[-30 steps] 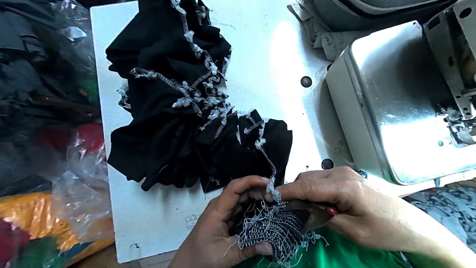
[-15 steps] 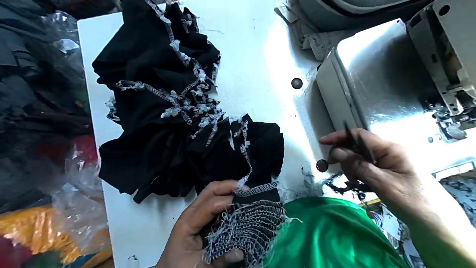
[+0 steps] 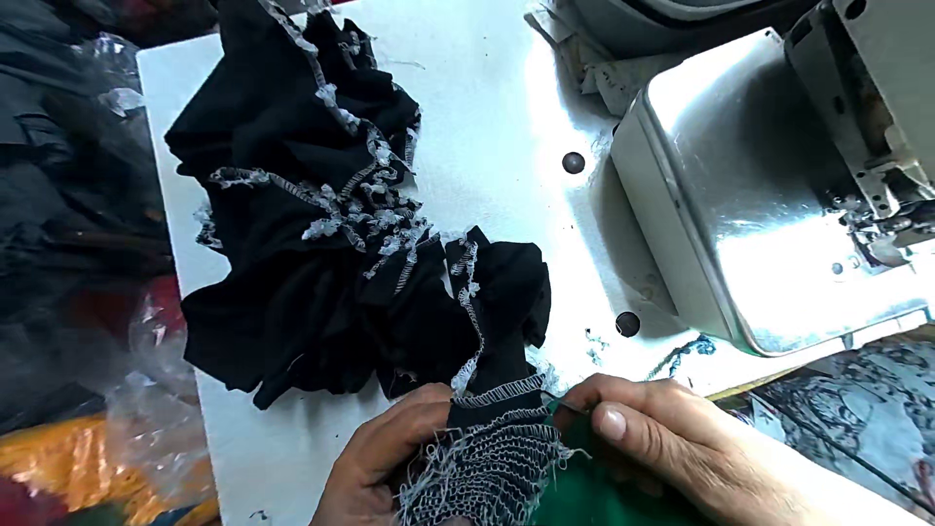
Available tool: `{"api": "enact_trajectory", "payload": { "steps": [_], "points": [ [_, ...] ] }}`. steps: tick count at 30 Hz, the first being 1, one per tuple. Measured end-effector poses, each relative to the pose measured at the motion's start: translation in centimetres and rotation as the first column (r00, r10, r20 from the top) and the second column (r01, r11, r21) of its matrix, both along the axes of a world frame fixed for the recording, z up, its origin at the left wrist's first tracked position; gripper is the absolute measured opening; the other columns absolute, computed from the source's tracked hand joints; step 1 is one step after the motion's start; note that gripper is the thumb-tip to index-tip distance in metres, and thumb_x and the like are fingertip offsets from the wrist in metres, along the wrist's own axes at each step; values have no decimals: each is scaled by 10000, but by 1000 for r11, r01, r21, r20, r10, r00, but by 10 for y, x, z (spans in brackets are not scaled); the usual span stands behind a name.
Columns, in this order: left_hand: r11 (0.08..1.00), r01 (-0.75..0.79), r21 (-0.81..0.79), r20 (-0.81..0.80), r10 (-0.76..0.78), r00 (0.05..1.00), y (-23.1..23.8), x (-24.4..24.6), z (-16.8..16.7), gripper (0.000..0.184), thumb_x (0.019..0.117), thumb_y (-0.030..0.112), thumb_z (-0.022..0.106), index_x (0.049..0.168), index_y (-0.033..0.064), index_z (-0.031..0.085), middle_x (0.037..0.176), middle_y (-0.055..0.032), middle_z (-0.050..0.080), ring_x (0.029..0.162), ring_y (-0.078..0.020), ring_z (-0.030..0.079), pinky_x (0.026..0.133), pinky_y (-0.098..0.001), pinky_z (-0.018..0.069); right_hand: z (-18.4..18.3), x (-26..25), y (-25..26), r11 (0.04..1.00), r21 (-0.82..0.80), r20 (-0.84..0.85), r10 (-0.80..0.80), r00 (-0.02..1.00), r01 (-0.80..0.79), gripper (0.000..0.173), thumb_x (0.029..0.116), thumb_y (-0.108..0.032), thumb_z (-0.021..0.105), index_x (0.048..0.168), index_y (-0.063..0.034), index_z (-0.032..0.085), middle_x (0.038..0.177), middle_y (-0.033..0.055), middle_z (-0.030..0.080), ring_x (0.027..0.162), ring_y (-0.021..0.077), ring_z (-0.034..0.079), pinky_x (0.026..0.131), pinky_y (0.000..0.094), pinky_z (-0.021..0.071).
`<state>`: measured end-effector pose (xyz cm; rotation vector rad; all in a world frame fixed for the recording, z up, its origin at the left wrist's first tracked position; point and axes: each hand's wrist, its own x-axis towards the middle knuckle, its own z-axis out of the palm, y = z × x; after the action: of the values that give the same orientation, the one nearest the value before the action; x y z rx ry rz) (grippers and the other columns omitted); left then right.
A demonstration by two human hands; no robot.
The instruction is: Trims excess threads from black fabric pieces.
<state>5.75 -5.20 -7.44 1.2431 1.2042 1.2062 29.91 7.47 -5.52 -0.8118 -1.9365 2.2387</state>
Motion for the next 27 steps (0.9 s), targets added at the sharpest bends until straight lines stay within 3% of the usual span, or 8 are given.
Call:
{"api": "enact_trajectory", "payload": {
  "steps": [6,11,16,18,20,23,25,27],
  "points": [
    [999,43,28,8,-43,999,0,0,-5,345,976,391,660,1305,288,662,1292,243,640,1194,116,555,1024,-123,461,-1,-7,0,999,-29,-36,-30,999,28,453,1083,-426,420,1105,-44,663,715,-75,526,609,-63,465,567,117,397],
    [997,65,44,-45,-63,997,0,0,-8,290,982,382,653,1228,229,669,1256,204,640,1193,111,538,1021,-117,437,-5,-11,-4,983,-55,-79,-177,981,173,364,1086,-361,449,1005,-83,671,664,-125,480,575,-106,420,538,74,355],
    [995,39,91,-217,-19,976,-3,-6,-18,367,951,519,643,1256,316,664,1369,237,544,1353,37,439,1134,-185,375,-8,-7,-1,905,-207,-40,-387,921,371,377,1068,-476,436,1024,-172,656,669,-163,502,549,-117,416,491,55,333],
    [992,26,124,-260,7,966,-7,-8,-17,335,970,522,616,1200,283,664,1318,219,602,1364,4,456,1161,-235,365,-7,-6,1,930,-110,-47,-357,933,350,461,1071,-508,399,1097,-137,672,715,-136,553,577,-101,455,510,62,367],
    [989,38,143,-250,-1,968,-10,-7,-13,309,1000,494,584,1154,235,653,1279,188,646,1325,14,500,1153,-244,372,-7,-6,4,957,90,-94,-267,959,275,549,1079,-513,341,1153,-91,684,775,-101,610,636,-96,504,568,68,416],
    [989,45,143,-115,-29,993,-12,-1,-10,253,995,420,625,1177,248,665,1347,163,601,1271,16,546,1087,-206,454,-7,-9,10,932,326,-152,-115,982,160,550,1092,-465,337,1137,-67,713,791,-40,644,679,-61,531,626,97,440],
    [992,39,122,-41,-35,999,-11,4,-11,225,986,375,649,1192,289,681,1390,180,546,1252,23,549,1031,-174,491,-4,-11,16,930,364,-158,8,987,50,516,1096,-444,352,1106,-77,715,769,-28,639,669,-46,544,618,107,447],
    [990,38,133,-12,-37,999,-10,7,-13,207,983,346,658,1182,296,690,1430,187,517,1277,19,535,1047,-178,487,0,-12,21,923,379,-145,124,982,-60,501,1100,-423,364,1074,-67,716,731,-12,616,645,-19,539,593,126,436]
  ]
}}
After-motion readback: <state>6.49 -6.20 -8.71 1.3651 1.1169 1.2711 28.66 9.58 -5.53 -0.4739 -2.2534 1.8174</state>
